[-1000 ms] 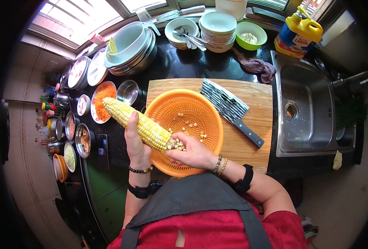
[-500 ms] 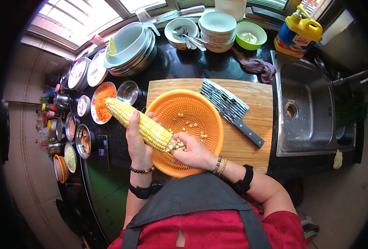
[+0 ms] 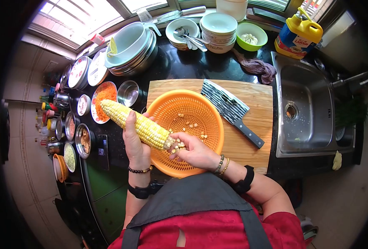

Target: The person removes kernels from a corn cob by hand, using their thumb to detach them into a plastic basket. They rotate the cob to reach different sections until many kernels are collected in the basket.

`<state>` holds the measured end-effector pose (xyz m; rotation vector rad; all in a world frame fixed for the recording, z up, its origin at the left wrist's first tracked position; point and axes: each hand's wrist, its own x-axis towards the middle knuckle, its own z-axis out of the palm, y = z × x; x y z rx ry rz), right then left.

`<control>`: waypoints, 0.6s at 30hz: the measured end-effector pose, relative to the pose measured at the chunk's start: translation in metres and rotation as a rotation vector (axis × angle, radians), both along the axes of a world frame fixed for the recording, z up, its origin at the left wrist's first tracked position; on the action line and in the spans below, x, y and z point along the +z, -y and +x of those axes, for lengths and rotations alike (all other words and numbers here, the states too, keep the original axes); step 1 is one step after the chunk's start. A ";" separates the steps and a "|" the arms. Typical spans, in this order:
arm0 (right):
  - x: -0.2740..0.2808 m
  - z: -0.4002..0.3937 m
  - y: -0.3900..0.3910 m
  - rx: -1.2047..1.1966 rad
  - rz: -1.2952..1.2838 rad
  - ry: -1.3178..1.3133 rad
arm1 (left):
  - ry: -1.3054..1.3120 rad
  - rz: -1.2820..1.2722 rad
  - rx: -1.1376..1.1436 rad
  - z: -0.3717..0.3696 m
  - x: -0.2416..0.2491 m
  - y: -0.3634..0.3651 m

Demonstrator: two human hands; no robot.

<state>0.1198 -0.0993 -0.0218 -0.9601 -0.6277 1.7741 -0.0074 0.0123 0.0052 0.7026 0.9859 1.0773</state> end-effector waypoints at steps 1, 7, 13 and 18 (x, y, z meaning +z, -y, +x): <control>0.001 -0.001 -0.001 -0.007 -0.010 -0.014 | -0.004 0.006 0.006 0.000 0.001 0.000; -0.003 -0.003 -0.005 -0.045 -0.008 0.055 | -0.013 0.019 0.004 -0.001 -0.002 -0.001; -0.009 -0.004 -0.006 -0.081 0.021 0.127 | -0.013 0.028 0.003 0.000 0.000 0.000; -0.002 -0.004 -0.004 -0.072 0.055 0.145 | -0.009 0.032 0.013 -0.001 0.002 0.000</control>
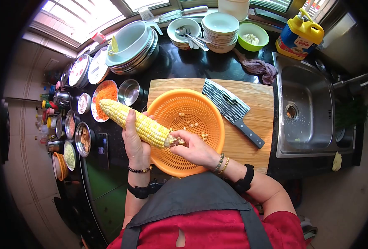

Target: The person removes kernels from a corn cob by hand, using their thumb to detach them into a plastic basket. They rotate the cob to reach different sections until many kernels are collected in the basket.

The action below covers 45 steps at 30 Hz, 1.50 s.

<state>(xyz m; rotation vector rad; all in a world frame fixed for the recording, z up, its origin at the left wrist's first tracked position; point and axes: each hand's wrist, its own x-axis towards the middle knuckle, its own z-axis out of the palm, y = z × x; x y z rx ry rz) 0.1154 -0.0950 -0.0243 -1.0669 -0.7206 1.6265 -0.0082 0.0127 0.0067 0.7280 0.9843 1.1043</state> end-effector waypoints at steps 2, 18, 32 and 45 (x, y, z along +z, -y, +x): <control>0.011 0.003 -0.002 0.018 -0.072 -0.032 | -0.002 0.006 -0.002 -0.001 -0.002 -0.001; 0.007 -0.001 -0.001 -0.035 -0.089 -0.071 | 0.020 0.030 0.030 0.004 -0.009 0.004; 0.003 -0.001 0.001 -0.063 -0.059 -0.006 | 0.046 -0.030 -0.017 0.008 -0.006 0.005; 0.008 -0.001 -0.001 -0.061 -0.130 -0.097 | 0.096 0.002 -0.027 0.014 0.001 0.011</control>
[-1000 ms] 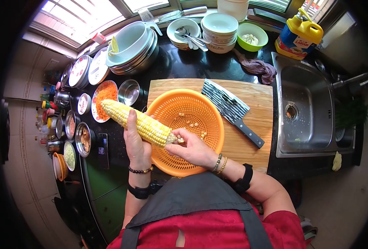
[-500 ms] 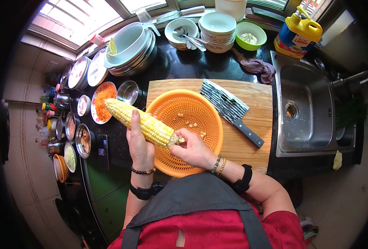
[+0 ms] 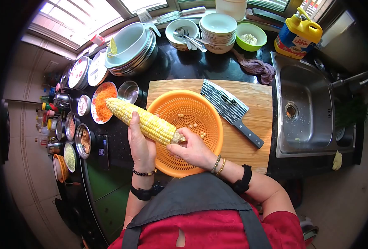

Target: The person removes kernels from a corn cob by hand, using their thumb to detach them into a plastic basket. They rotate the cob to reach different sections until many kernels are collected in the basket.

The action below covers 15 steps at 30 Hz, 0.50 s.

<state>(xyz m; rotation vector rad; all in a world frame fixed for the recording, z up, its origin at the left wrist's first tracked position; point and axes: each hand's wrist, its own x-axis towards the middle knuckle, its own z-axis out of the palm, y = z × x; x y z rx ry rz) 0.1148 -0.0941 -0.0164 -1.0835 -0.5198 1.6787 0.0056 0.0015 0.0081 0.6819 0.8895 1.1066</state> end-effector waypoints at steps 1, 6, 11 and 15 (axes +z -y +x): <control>0.000 0.000 0.000 -0.011 -0.003 0.007 | -0.003 0.005 -0.004 0.000 -0.001 0.001; 0.000 0.003 0.001 0.006 -0.019 0.028 | 0.005 0.001 -0.010 -0.001 -0.003 0.001; 0.001 0.002 0.001 0.001 -0.011 0.020 | -0.013 0.027 -0.019 -0.004 -0.007 0.000; 0.003 0.003 0.001 0.021 -0.033 0.060 | -0.078 0.066 -0.039 0.002 0.002 0.004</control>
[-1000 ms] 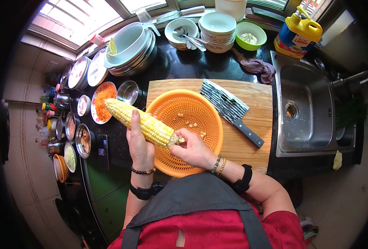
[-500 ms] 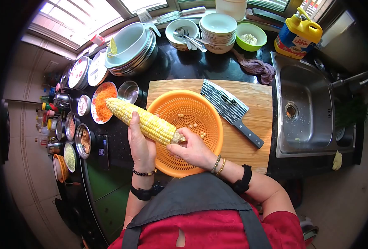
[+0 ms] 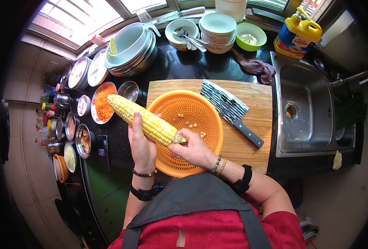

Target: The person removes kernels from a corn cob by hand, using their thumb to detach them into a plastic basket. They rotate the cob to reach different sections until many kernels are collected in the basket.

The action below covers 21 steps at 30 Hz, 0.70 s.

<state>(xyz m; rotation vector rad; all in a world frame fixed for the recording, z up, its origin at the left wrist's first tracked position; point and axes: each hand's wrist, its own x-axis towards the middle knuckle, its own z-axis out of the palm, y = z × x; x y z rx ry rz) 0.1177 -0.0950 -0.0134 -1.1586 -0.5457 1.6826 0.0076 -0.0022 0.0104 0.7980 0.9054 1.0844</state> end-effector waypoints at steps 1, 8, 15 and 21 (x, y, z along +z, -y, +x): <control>0.000 0.000 0.000 0.006 0.002 -0.003 | -0.003 0.005 -0.010 -0.001 0.000 0.000; 0.001 0.000 0.001 0.051 0.009 -0.038 | 0.041 -0.027 0.013 -0.005 -0.008 -0.005; 0.003 -0.001 0.000 0.088 0.033 -0.122 | 0.028 -0.005 0.019 -0.005 -0.006 -0.006; 0.002 0.003 0.000 0.164 0.039 -0.124 | 0.034 -0.018 0.026 -0.009 -0.009 -0.007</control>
